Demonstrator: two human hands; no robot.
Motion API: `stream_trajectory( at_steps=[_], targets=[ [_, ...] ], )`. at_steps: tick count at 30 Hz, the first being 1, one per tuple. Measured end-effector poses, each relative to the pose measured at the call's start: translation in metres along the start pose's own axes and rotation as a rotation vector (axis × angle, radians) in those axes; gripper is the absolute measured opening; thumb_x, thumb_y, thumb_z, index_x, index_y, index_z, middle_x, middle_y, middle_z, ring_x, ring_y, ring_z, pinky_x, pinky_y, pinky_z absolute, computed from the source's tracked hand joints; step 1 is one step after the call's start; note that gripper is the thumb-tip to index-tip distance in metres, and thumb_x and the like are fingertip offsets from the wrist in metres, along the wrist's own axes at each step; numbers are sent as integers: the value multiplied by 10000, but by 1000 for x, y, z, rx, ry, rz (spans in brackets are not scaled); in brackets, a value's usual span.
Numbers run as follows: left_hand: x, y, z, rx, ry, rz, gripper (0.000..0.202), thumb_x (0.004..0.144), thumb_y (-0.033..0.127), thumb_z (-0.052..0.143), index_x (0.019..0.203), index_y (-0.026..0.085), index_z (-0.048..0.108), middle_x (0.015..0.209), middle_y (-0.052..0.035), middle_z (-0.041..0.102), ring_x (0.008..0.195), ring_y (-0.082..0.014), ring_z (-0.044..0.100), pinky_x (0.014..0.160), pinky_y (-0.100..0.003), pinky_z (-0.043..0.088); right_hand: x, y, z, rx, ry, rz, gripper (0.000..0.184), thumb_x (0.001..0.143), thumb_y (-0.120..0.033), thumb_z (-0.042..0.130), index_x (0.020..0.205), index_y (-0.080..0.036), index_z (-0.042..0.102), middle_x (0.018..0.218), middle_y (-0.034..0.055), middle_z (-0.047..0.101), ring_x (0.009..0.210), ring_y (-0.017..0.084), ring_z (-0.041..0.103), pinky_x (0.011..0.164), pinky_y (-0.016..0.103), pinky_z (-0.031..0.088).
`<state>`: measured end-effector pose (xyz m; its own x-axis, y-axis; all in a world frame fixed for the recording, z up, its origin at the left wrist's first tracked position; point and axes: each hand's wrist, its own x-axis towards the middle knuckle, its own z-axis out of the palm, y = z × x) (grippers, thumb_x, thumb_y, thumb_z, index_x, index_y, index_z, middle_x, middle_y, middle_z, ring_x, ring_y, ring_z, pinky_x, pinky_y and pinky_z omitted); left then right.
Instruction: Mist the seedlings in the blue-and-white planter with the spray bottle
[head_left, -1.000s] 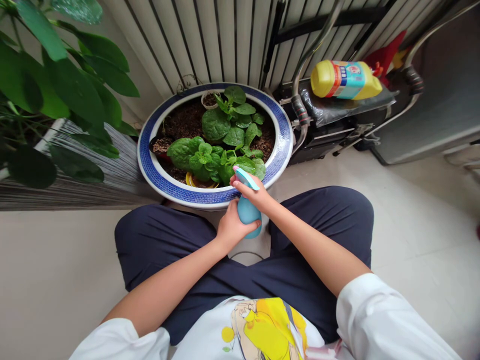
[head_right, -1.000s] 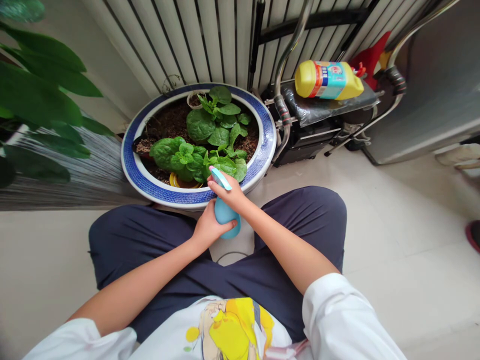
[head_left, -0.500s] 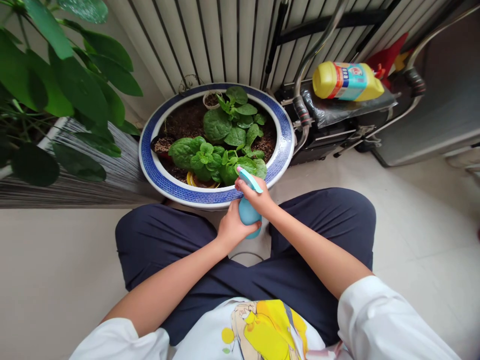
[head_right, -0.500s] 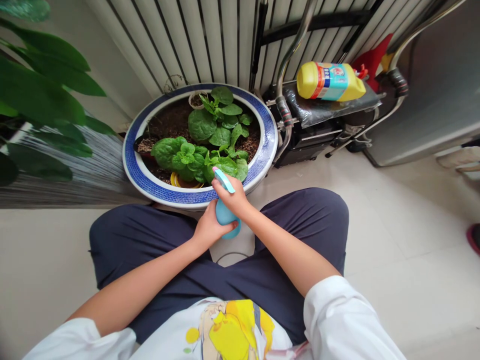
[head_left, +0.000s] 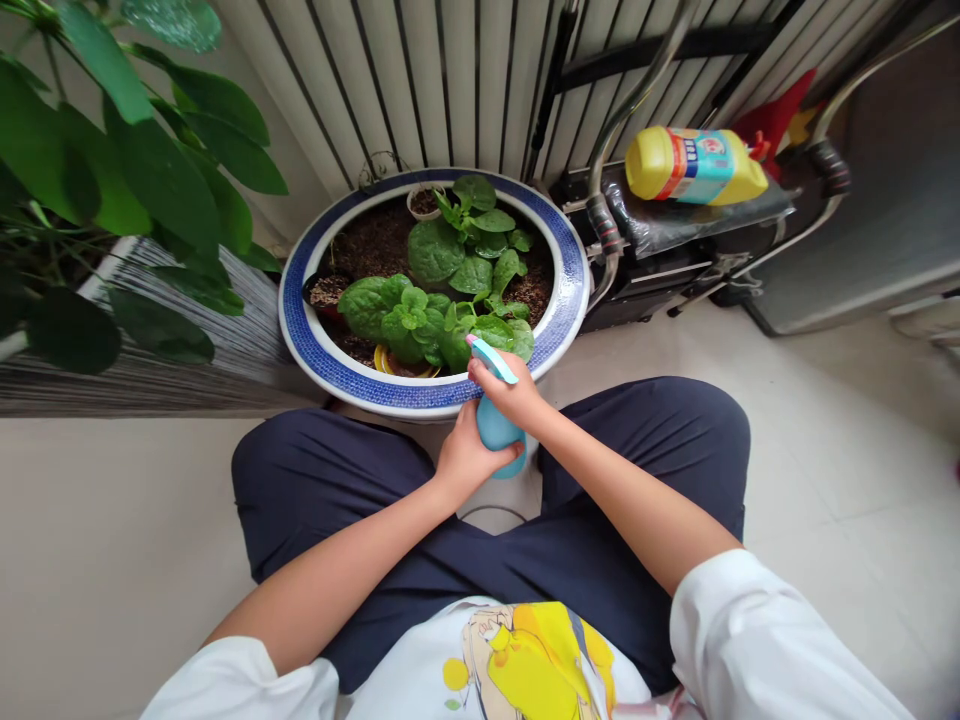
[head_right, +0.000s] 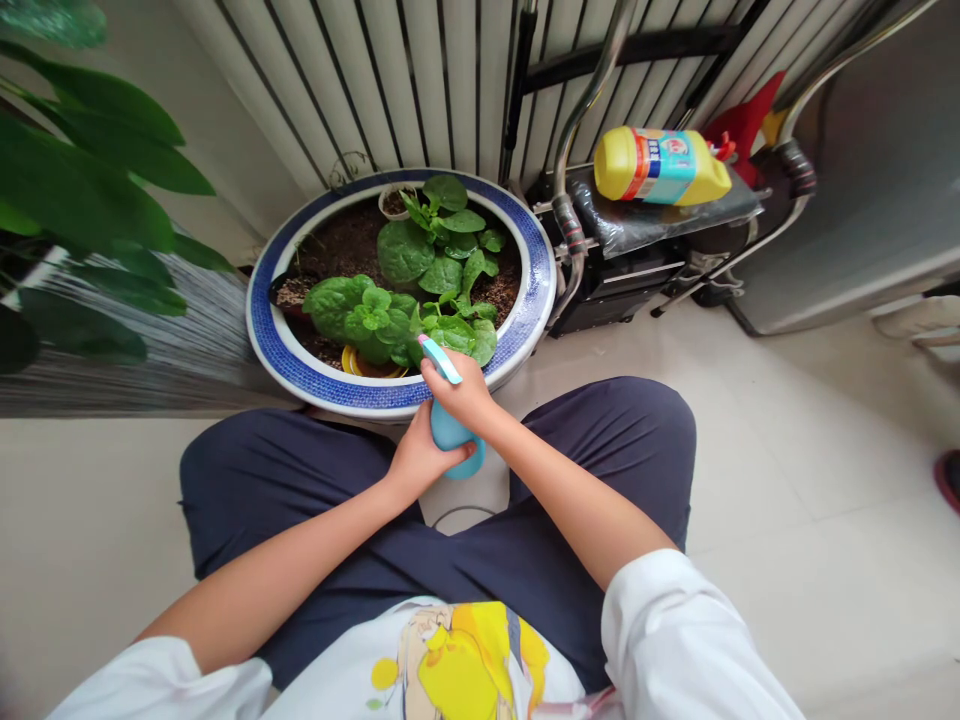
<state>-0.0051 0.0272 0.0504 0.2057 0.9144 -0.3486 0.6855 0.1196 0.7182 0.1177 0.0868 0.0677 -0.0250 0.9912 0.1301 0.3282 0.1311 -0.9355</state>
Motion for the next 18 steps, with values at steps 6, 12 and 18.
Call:
stream_trajectory(
  at_steps=[6,12,18],
  targets=[
    [2,-5,2,-45,13,51,732,625,468,791,1232,224,464,1178,-111,638,1031,-348,642,760,-393,491,-3,-3,1,-71,26,39,291,890,-389,479,660,-221,539,643,25,609,631,199,587,632,349,458],
    [5,-5,-10,-198,55,182,630,608,391,808,1143,217,525,1098,-80,655,1002,-318,634,830,-417,487,7,-9,-16,21,-165,12,559,854,-539,576,1291,-194,545,1207,110,652,1088,287,629,949,455,481],
    [18,-5,-44,-619,232,282,718,655,583,738,1212,203,490,1198,-103,610,1121,-319,583,944,-422,466,-6,-20,-35,86,-463,-10,1096,703,-609,747,1554,-258,152,1570,143,313,1425,338,357,1116,496,358]
  ],
)
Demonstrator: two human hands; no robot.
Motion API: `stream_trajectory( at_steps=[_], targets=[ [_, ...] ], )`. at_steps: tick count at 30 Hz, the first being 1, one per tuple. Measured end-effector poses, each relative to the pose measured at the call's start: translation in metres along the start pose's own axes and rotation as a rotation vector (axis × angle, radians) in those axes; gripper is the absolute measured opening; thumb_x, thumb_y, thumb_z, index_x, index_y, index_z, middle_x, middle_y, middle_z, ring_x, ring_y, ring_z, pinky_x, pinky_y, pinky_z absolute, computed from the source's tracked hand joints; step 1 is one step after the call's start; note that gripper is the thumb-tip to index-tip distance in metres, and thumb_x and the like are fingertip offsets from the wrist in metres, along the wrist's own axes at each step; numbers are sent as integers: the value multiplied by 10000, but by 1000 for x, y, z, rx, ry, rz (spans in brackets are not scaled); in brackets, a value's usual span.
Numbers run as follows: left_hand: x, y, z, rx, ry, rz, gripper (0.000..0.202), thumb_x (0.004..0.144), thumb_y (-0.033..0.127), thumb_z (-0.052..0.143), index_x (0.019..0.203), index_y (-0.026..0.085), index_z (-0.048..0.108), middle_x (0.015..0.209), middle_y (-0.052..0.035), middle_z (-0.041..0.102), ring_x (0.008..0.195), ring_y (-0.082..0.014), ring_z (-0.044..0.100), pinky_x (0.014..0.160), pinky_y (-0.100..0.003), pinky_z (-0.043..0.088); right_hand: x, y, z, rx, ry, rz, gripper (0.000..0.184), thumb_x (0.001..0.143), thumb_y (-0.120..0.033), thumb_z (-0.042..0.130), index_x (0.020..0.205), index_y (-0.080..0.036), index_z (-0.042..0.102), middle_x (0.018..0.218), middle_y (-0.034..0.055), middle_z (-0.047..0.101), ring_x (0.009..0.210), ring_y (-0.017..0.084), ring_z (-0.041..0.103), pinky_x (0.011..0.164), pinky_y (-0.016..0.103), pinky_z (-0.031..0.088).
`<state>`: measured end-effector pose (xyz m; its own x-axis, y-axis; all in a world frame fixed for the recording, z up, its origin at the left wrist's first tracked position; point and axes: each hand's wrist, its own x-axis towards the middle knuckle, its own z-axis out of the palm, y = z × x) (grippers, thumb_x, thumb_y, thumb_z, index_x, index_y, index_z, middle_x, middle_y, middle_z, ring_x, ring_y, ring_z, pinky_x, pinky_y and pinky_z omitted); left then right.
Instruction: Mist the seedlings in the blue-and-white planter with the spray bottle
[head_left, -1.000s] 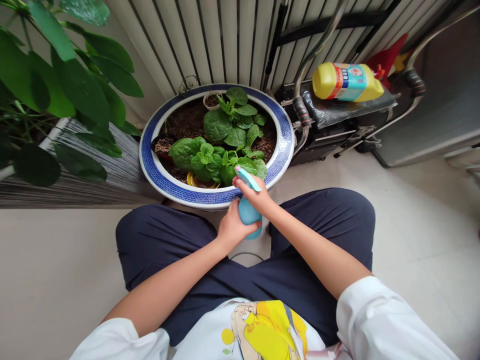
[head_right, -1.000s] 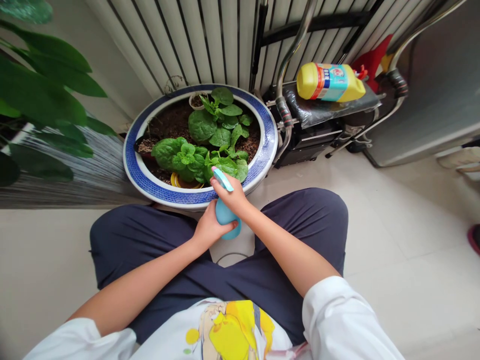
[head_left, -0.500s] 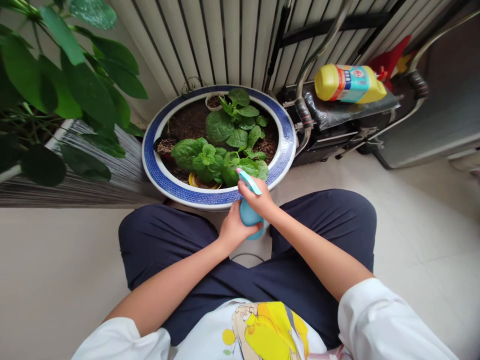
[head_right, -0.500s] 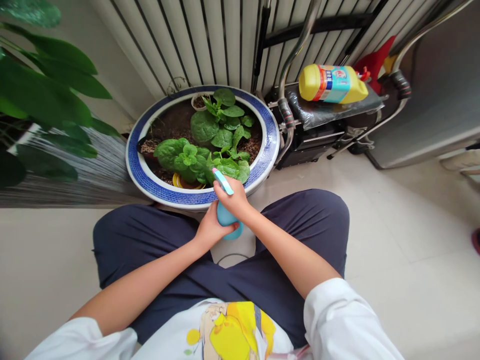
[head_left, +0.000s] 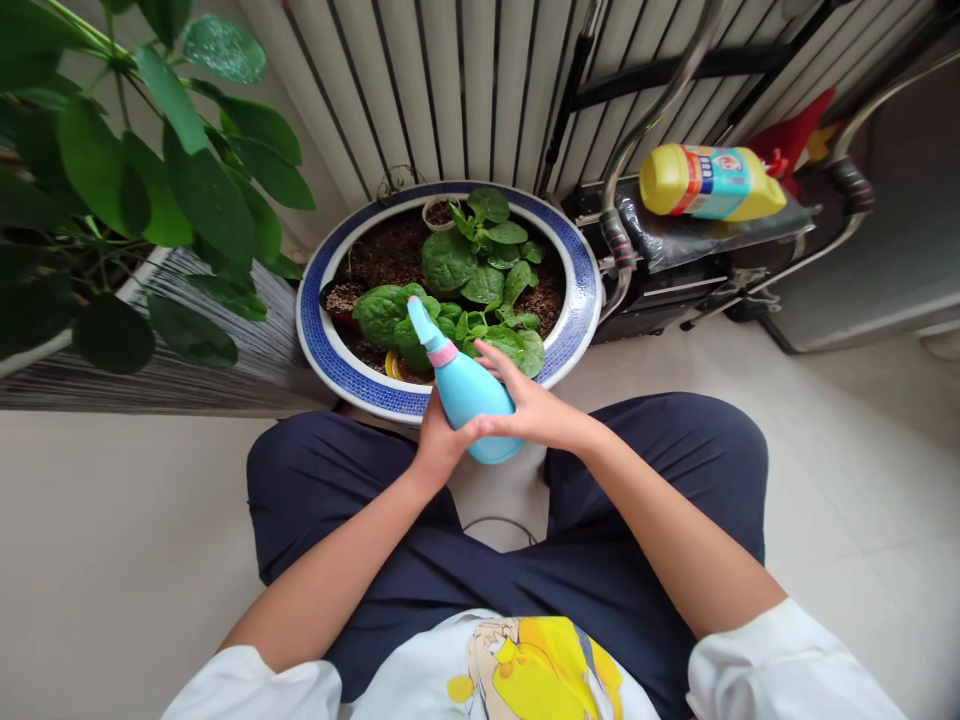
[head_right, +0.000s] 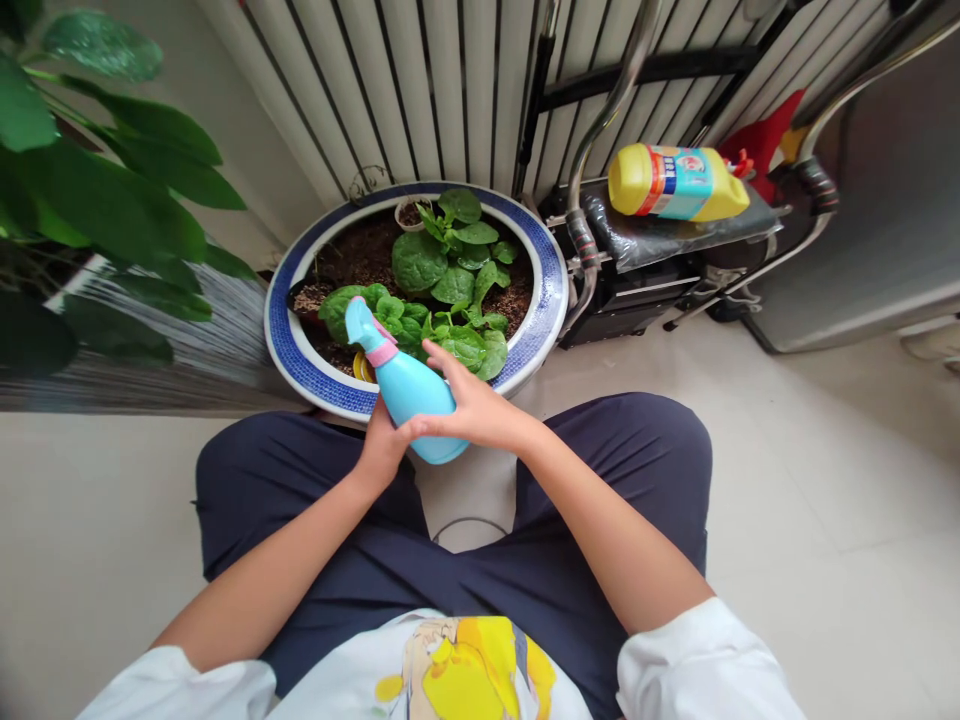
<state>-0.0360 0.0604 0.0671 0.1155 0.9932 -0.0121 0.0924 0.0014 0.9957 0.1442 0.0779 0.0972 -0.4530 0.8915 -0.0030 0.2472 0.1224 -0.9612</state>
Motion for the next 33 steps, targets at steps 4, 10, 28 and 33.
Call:
stream_trajectory(
  at_steps=[4,10,28,33],
  targets=[
    [19,7,-19,-78,-168,-24,691,725,652,666,1230,235,444,1218,-83,563,1107,-273,565,930,-387,470,-4,-4,14,-14,-5,54,1148,644,-486,826,1534,-240,145,1517,148,381,1320,342,479,1027,468,450],
    [20,15,-27,267,-70,96,540,850,690,450,1098,217,531,911,-43,603,839,-227,592,765,-345,454,-1,-4,34,17,133,50,992,646,-434,801,1443,-210,254,1361,143,510,1164,319,573,918,438,500],
    [48,25,-29,-92,191,139,382,824,388,650,1149,192,603,982,-47,691,970,-208,683,925,-361,506,2,16,58,-203,12,-98,981,636,-308,766,1459,-186,248,1484,190,403,1327,331,461,1065,459,399],
    [54,23,-23,43,266,-13,177,775,352,634,820,182,614,686,8,625,652,-148,625,629,-261,468,2,17,58,-223,20,-53,942,624,-334,772,1421,-165,299,1398,180,498,1223,339,533,992,446,442]
  ],
)
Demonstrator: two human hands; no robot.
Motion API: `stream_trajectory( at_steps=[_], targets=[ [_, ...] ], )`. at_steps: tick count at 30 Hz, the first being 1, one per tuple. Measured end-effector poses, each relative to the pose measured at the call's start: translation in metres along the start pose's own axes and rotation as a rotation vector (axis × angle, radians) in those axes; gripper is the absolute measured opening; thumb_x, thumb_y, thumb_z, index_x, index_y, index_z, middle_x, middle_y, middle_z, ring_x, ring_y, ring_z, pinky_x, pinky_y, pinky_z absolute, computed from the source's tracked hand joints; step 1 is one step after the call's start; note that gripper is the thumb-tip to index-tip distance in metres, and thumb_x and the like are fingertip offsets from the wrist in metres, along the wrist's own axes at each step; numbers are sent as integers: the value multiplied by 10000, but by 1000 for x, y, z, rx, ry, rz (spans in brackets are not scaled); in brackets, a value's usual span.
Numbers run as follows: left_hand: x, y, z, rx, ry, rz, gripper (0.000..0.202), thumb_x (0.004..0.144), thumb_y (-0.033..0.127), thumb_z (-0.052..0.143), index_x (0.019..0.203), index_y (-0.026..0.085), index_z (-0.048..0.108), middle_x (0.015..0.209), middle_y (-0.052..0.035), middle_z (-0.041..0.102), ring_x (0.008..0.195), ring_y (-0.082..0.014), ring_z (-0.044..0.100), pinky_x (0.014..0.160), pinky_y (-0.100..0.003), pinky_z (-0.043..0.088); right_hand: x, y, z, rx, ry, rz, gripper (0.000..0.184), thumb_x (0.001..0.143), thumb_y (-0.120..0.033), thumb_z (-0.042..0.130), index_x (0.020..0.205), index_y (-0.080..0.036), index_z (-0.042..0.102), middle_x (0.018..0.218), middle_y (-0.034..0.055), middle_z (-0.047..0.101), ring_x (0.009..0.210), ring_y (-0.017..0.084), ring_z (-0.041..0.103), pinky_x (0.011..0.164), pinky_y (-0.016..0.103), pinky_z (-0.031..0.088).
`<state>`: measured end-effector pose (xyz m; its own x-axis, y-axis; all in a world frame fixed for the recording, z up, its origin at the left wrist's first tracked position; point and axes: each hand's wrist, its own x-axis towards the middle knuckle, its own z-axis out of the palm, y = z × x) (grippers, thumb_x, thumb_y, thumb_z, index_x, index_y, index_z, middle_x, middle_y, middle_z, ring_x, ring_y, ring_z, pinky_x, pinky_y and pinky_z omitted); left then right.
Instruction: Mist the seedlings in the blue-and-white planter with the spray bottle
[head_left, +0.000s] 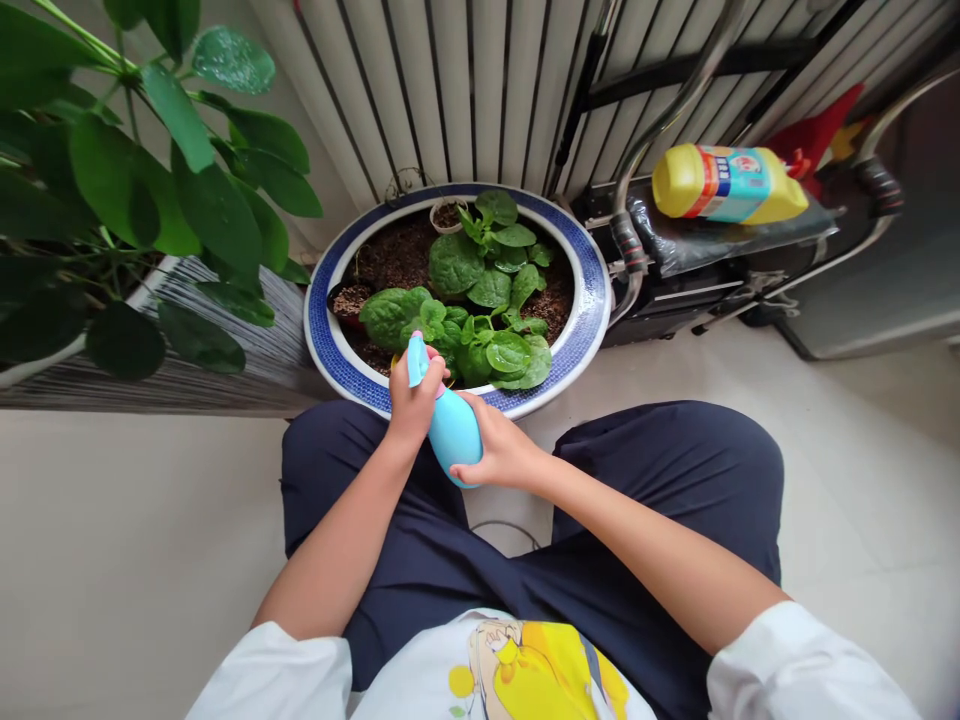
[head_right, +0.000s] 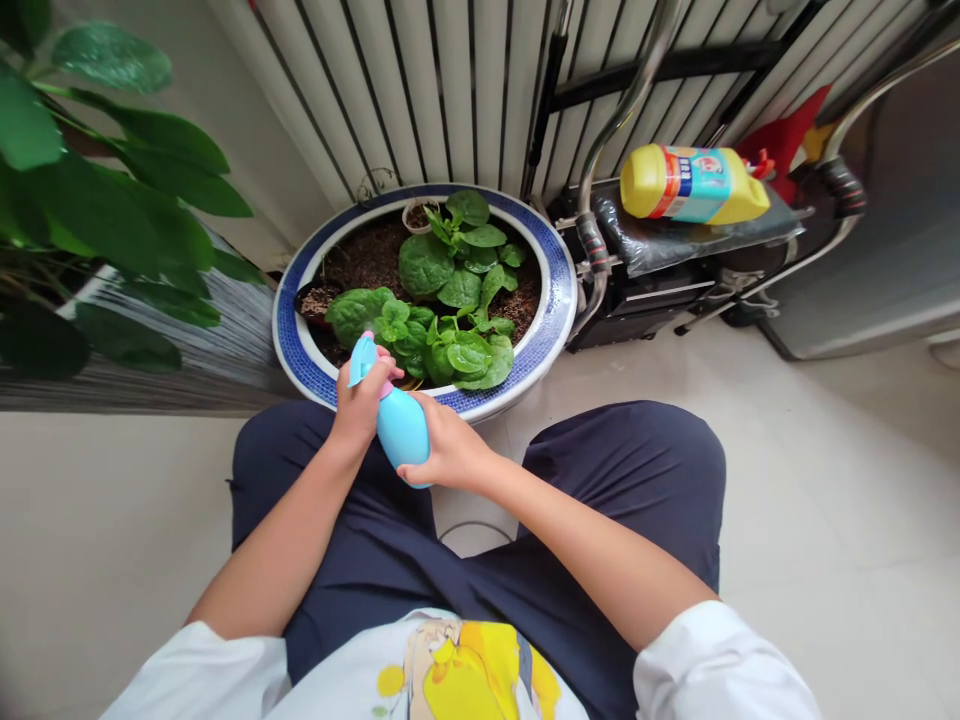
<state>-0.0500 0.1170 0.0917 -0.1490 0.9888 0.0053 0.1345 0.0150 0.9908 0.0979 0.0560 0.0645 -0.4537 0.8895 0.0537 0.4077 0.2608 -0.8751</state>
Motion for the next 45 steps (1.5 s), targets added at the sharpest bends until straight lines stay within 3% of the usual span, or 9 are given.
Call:
stream_trajectory(
  at_steps=[5,9,12,18,22,29,35,41,45],
  targets=[
    [3,2,3,-10,15,-60,141,738,308,624,685,192,564,564,39,550,539,-115,533,577,-250,419,1,-3,4,-108,11,72,909,630,-370,758,1407,-162,335,1354,164,552,1150,361,577,920,463,462],
    [3,-1,3,-170,-7,-138,264,732,355,689,933,187,647,928,-32,708,887,-176,678,777,-270,486,2,-7,11,-172,49,124,921,638,-407,748,1413,-131,335,1353,183,555,1157,366,567,929,478,450],
    [2,-5,2,-270,18,-200,423,733,384,716,1114,224,624,1108,-48,690,1038,-201,671,873,-297,493,2,-11,17,-227,61,154,933,635,-422,745,1423,-140,332,1380,181,538,1164,377,551,932,501,440],
    [0,-11,-1,-132,45,-140,302,781,397,629,986,180,676,737,-5,667,762,-162,666,782,-291,517,-2,-17,24,-273,69,155,933,638,-421,745,1429,-143,335,1405,175,518,1165,385,532,959,517,410],
    [1,-13,-3,-142,29,-150,287,772,375,602,985,192,666,625,37,598,645,-140,630,713,-281,510,-1,-16,24,-297,63,156,934,638,-434,742,1426,-134,340,1377,181,537,1136,382,541,937,512,412],
    [2,-10,1,-279,24,-200,259,732,390,654,884,182,625,842,-28,703,816,-158,688,781,-276,494,0,-14,21,-312,54,137,947,643,-461,741,1438,-163,321,1360,170,550,1124,371,548,907,480,399],
    [0,-14,-1,-199,37,-174,279,742,361,615,963,195,654,617,46,593,631,-134,627,704,-277,498,-3,-14,22,-336,54,132,955,640,-473,736,1438,-145,327,1362,187,553,1113,384,556,913,491,361],
    [0,-12,3,-260,60,-224,369,719,393,682,1020,184,643,795,-13,696,776,-155,688,738,-266,495,-3,-11,23,-327,76,116,940,642,-472,730,1427,-135,337,1353,187,565,1135,377,558,955,496,322],
    [0,-10,2,-261,48,-224,338,721,353,660,1014,190,629,629,50,591,614,-121,623,677,-260,491,-3,-10,24,-333,78,108,944,633,-465,735,1419,-116,347,1349,194,563,1137,368,557,978,498,313]
  ],
)
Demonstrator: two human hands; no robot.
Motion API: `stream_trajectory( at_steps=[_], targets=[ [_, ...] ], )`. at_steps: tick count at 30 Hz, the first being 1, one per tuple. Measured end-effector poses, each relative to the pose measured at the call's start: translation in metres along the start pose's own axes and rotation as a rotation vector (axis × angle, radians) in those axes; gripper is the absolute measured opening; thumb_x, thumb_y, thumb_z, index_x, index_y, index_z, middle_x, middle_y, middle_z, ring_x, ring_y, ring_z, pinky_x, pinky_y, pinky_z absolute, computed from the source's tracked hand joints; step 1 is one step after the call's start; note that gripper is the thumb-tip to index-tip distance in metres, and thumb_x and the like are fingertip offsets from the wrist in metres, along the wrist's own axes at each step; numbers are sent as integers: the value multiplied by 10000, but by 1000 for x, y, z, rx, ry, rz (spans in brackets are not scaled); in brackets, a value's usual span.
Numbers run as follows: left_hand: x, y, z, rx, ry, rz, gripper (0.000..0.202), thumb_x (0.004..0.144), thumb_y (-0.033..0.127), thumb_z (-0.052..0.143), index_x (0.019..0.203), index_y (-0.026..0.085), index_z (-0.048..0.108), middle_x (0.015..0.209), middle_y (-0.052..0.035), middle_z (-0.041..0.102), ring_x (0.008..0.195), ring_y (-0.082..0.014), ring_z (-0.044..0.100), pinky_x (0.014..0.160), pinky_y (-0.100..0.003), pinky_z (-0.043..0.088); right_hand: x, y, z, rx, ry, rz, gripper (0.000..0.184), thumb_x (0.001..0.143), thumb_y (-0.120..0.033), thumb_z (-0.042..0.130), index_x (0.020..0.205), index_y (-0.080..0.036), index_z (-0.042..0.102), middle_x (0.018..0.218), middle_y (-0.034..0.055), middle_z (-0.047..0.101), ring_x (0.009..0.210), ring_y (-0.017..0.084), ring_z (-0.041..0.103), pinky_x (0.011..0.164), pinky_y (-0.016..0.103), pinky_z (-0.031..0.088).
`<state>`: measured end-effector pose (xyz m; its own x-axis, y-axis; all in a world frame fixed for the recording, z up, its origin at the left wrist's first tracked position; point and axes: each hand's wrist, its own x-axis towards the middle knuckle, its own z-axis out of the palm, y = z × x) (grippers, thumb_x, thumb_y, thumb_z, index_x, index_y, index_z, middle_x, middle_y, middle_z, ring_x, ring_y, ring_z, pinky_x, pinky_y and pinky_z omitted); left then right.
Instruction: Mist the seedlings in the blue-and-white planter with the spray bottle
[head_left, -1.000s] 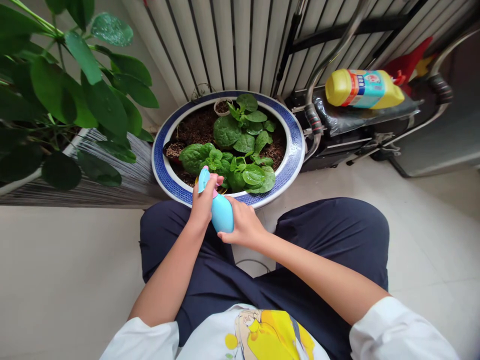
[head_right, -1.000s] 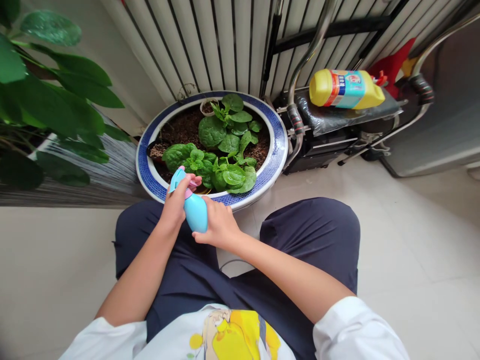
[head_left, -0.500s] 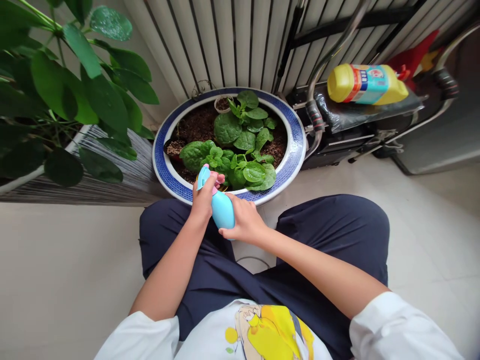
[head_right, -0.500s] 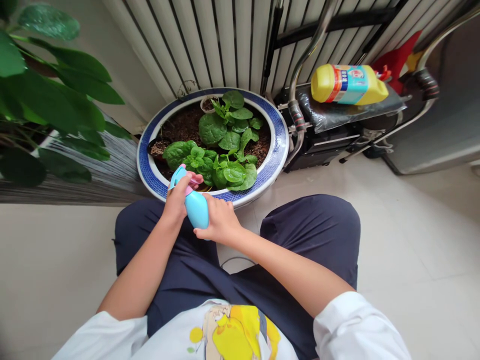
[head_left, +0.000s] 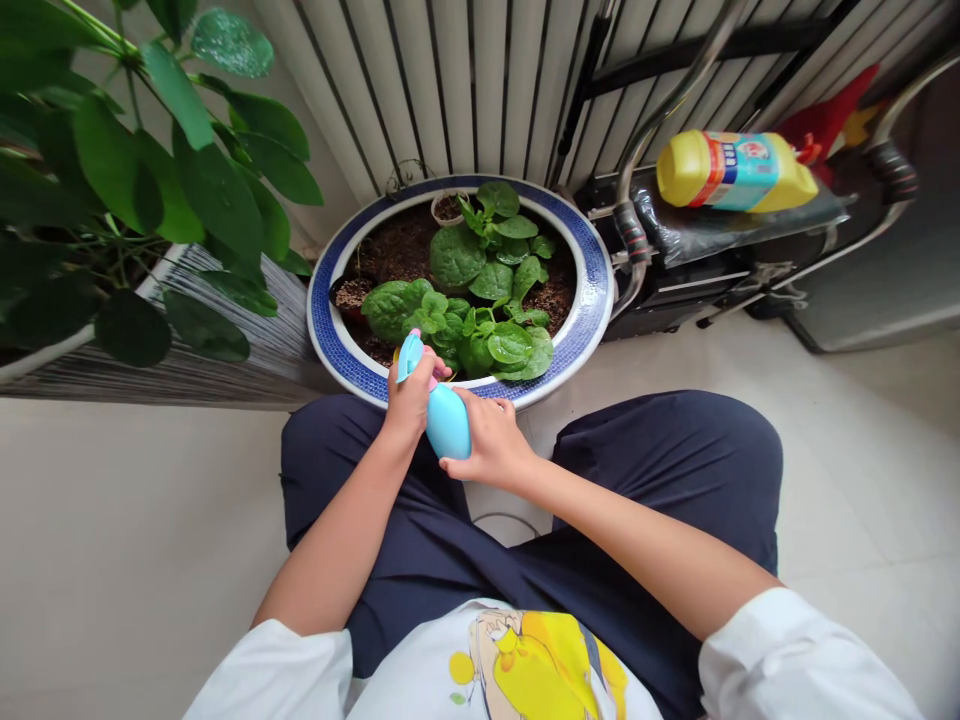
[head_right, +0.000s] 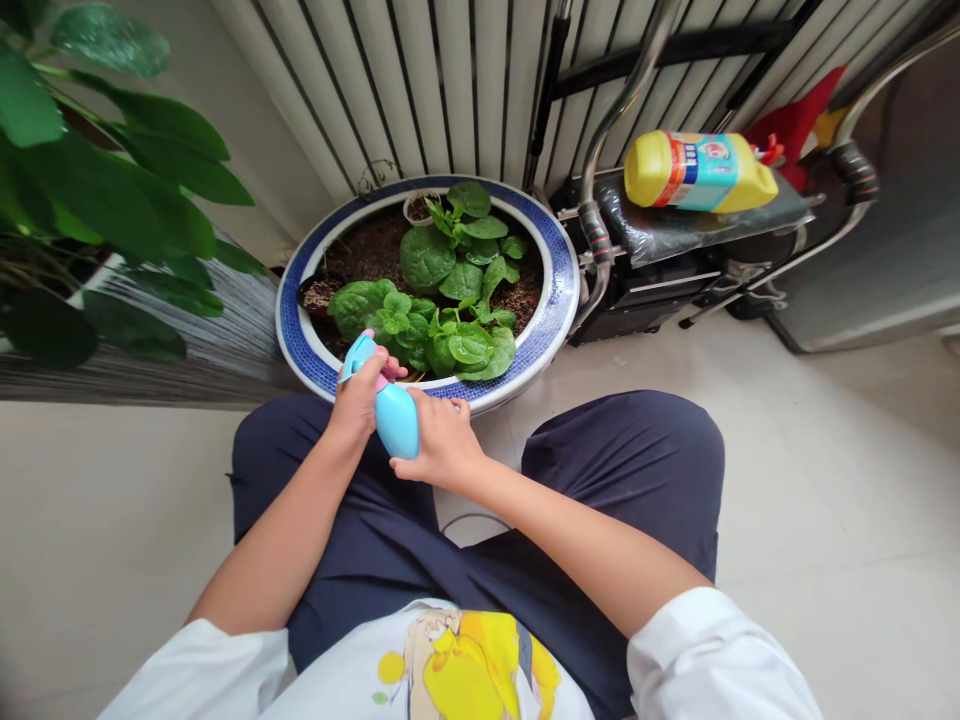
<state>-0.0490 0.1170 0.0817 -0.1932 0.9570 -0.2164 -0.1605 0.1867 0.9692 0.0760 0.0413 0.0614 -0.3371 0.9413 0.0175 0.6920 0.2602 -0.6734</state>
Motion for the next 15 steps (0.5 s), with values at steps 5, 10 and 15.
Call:
stream_trajectory(
  at_steps=[5,10,15],
  targets=[
    [3,-2,-1,-4,-2,-21,371,709,359,668,1042,202,623,662,40,614,654,-134,645,674,-258,489,0,1,1,6,0,0,954,632,-468,735,1426,-123,335,1366,190,551,1145,369,550,991,502,302],
    [4,-3,0,-40,-7,-2,502,677,319,679,1160,209,595,664,60,591,628,-112,620,683,-253,486,1,1,-2,30,-10,11,940,639,-461,727,1432,-149,332,1362,182,560,1156,381,543,1006,506,284],
    [5,0,1,-37,-9,-51,572,691,333,658,1231,179,549,627,66,573,610,-109,602,665,-248,483,1,-2,-5,48,-21,32,947,632,-460,734,1429,-132,342,1341,177,574,1145,380,548,1018,515,273]
  ],
)
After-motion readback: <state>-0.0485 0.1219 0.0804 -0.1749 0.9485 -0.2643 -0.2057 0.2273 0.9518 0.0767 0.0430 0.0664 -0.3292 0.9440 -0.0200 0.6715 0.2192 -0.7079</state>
